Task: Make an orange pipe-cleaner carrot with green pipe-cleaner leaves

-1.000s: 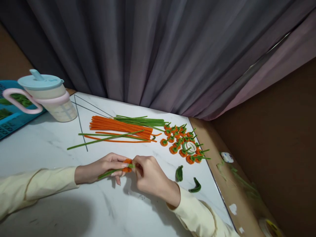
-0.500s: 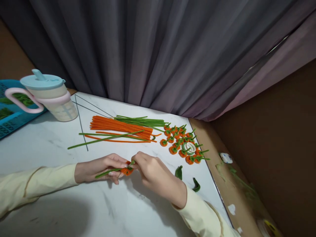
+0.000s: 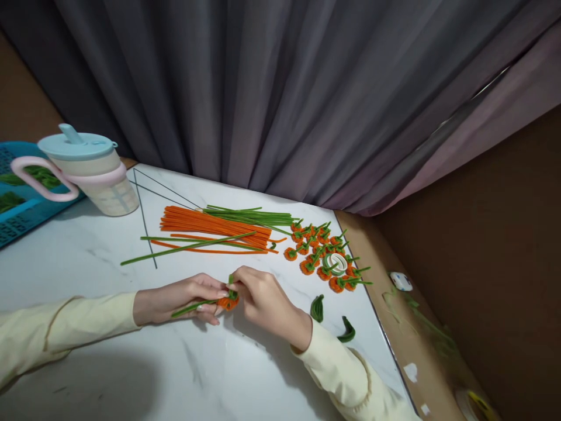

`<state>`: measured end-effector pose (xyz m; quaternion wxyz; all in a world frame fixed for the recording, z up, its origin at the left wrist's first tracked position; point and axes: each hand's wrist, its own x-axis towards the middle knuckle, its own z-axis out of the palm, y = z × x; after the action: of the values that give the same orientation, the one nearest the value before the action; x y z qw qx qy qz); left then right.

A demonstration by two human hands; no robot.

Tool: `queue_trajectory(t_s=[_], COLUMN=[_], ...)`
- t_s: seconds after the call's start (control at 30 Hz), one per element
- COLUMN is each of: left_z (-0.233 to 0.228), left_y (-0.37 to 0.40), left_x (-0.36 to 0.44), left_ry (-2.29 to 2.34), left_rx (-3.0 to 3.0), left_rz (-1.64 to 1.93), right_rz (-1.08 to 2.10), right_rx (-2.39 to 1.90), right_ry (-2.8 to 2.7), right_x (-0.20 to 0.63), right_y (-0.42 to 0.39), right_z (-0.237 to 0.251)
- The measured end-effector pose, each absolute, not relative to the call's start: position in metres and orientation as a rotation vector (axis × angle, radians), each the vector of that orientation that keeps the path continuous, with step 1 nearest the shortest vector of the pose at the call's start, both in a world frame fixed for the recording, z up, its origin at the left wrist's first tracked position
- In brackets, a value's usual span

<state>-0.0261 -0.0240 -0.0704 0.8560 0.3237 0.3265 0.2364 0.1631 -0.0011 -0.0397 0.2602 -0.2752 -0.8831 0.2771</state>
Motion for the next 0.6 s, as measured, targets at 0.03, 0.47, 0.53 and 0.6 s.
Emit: queue_trajectory(t_s=[0.03,0.47,0.53,0.6], left_z=[-0.07,-0.066,-0.067,-0.066], left_y=[-0.024,-0.018,-0.019,-0.021], left_x=[-0.026,-0.03,-0.029,-0.029], left_ry=[0.679,0.661,0.673,0.689], left_rx=[0.685,0.759,0.799,0.839], left_rz=[0.5,0.48,0.466,0.455], right_rz=[0.757,0.908,0.921,0.945], right_rx=[-0.768,-0.679,-0.677,-0.677], right_ry=[-2.37,-2.439,-2.436,-2.444], right_x=[0.163,0.176,0.175,0.173], right_y=[-0.001,0.007,0.007,0.006], right_z=[-0.041,-0.037,-0.04,-0.041])
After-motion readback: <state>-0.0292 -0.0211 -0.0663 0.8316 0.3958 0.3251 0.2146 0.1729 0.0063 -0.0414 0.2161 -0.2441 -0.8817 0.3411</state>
